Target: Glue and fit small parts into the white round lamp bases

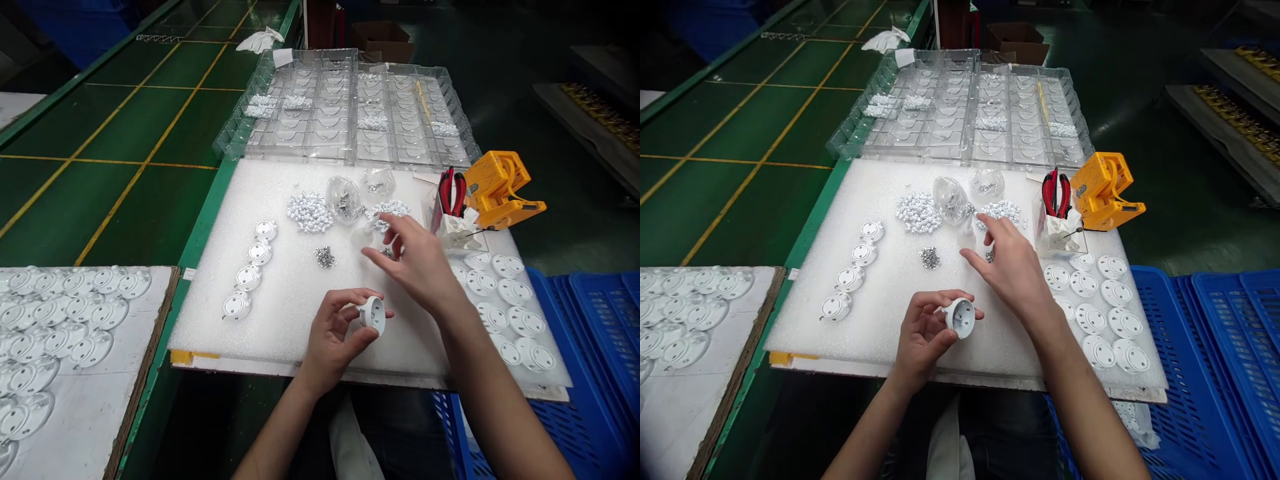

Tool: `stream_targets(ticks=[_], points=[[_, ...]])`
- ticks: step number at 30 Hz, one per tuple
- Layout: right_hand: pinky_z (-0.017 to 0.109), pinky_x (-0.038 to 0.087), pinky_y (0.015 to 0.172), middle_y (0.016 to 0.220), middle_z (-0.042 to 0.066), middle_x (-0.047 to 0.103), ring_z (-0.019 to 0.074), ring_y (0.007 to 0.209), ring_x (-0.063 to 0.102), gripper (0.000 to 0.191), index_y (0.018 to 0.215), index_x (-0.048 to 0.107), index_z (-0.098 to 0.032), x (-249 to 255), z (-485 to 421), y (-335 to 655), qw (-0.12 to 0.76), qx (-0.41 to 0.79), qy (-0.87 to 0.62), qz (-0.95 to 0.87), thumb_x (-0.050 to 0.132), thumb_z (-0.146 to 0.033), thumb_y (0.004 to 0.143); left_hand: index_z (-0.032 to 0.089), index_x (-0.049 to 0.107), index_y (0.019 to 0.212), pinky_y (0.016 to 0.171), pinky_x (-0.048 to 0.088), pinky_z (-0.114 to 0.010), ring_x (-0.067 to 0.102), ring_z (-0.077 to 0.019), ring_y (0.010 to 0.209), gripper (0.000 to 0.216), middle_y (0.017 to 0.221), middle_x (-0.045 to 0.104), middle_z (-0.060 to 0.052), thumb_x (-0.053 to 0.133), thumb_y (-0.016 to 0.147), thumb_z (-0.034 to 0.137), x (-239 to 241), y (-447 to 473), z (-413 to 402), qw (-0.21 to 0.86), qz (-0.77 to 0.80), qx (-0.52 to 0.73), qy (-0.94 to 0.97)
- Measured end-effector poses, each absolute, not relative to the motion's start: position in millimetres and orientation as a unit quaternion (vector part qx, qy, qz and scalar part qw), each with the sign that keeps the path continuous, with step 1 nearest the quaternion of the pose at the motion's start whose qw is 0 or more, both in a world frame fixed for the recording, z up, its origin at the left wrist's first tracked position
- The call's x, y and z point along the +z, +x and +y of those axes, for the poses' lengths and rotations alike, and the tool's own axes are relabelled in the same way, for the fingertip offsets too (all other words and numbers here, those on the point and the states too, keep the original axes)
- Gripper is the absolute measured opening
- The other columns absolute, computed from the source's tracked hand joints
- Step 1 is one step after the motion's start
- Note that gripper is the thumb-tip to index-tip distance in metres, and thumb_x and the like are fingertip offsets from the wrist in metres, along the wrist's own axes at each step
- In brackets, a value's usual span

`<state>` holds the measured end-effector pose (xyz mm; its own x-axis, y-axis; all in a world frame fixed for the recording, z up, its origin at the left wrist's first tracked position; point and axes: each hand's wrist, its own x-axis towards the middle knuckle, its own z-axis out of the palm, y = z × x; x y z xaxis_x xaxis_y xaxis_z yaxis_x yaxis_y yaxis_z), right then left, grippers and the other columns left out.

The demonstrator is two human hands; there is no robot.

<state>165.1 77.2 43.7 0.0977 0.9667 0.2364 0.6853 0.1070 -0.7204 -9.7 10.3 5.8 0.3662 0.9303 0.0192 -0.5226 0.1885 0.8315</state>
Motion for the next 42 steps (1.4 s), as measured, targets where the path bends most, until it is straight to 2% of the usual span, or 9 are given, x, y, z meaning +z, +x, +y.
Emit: stream_targets(ticks=[3,5,8,11,14,19,25,35,42], points=[[0.033,0.045,0.068,0.081,0.002,0.058,0.0166,0.069,0.054,0.006,0.084,0.071,-0.022,42,87,164,0.371,0.179,-0.631,-0.658,0.075,-0.026,0.082,0.024,0.059,0.101,0.088,0.056,-0.038,0.079,-0.0234,0.090,0.031,0.114,0.075,-0.006,0.082,0.085,0.037,7,-10,13,0.735,0.264,0.512,0.358],[0.033,0.047,0.071,0.084,0.003,0.060,0.0181,0.075,0.057,0.013,0.081,0.069,-0.022,43,80,168,0.433,0.222,-0.614,-0.621,0.074,-0.033,0.084,0.024,0.059,0.101,0.089,0.056,-0.037,0.080,-0.0227,0.090,0.032,0.113,0.077,-0.005,0.083,0.084,0.036,9,-9,12,0.744,0.263,0.519,0.328],[0.034,0.052,0.074,0.100,0.006,0.068,0.0209,0.087,0.064,0.026,0.093,0.068,-0.023,47,61,178,0.538,0.355,-0.553,-0.528,0.070,-0.049,0.088,0.024,0.059,0.100,0.090,0.056,-0.032,0.080,-0.0194,0.089,0.033,0.107,0.079,-0.003,0.085,0.083,0.037,14,-4,5,0.785,0.247,0.522,0.221],[0.032,0.051,0.061,0.090,0.004,0.071,0.0184,0.069,0.064,0.038,0.099,0.062,-0.025,47,47,187,0.579,0.456,-0.509,-0.444,0.069,-0.060,0.087,0.025,0.062,0.103,0.083,0.057,-0.026,0.079,-0.0154,0.086,0.038,0.103,0.080,-0.002,0.087,0.080,0.042,20,5,-4,0.845,0.222,0.486,0.032],[0.028,0.039,0.050,0.064,-0.004,0.053,0.0128,0.053,0.046,0.044,0.085,0.057,-0.025,42,44,191,0.611,0.450,-0.508,-0.408,0.078,-0.064,0.078,0.024,0.065,0.102,0.079,0.058,-0.025,0.078,-0.0153,0.085,0.044,0.103,0.080,-0.004,0.093,0.073,0.040,24,13,-10,0.863,0.223,0.444,-0.091],[0.028,0.033,0.051,0.067,-0.004,0.037,0.0112,0.055,0.035,0.049,0.071,0.051,-0.024,35,48,192,0.672,0.434,-0.484,-0.356,0.075,-0.067,0.079,0.021,0.068,0.100,0.080,0.058,-0.026,0.078,-0.0163,0.086,0.041,0.104,0.079,-0.004,0.093,0.073,0.039,24,20,-7,0.842,0.262,0.458,-0.115],[0.031,0.029,0.050,0.057,-0.005,0.024,0.0128,0.051,0.027,0.061,0.059,0.032,-0.023,32,43,183,0.667,0.357,-0.496,-0.426,0.066,-0.067,0.086,0.025,0.064,0.103,0.086,0.056,-0.031,0.077,-0.0188,0.091,0.042,0.107,0.078,-0.003,0.089,0.076,0.045,20,24,-9,0.843,0.284,0.454,-0.044],[0.034,0.023,0.051,0.056,-0.004,0.022,0.0133,0.052,0.028,0.062,0.054,0.035,-0.024,23,31,175,0.651,0.356,-0.522,-0.421,0.071,-0.062,0.086,0.024,0.059,0.105,0.086,0.055,-0.030,0.077,-0.0180,0.089,0.047,0.105,0.078,-0.004,0.090,0.075,0.044,22,25,-8,0.845,0.284,0.452,-0.040],[0.033,0.026,0.050,0.054,-0.004,0.023,0.0128,0.050,0.028,0.061,0.055,0.031,-0.024,14,29,179,0.627,0.321,-0.559,-0.437,0.068,-0.061,0.088,0.025,0.059,0.105,0.088,0.054,-0.032,0.076,-0.0193,0.092,0.045,0.107,0.077,-0.004,0.086,0.078,0.046,23,25,-8,0.843,0.298,0.447,-0.024]])
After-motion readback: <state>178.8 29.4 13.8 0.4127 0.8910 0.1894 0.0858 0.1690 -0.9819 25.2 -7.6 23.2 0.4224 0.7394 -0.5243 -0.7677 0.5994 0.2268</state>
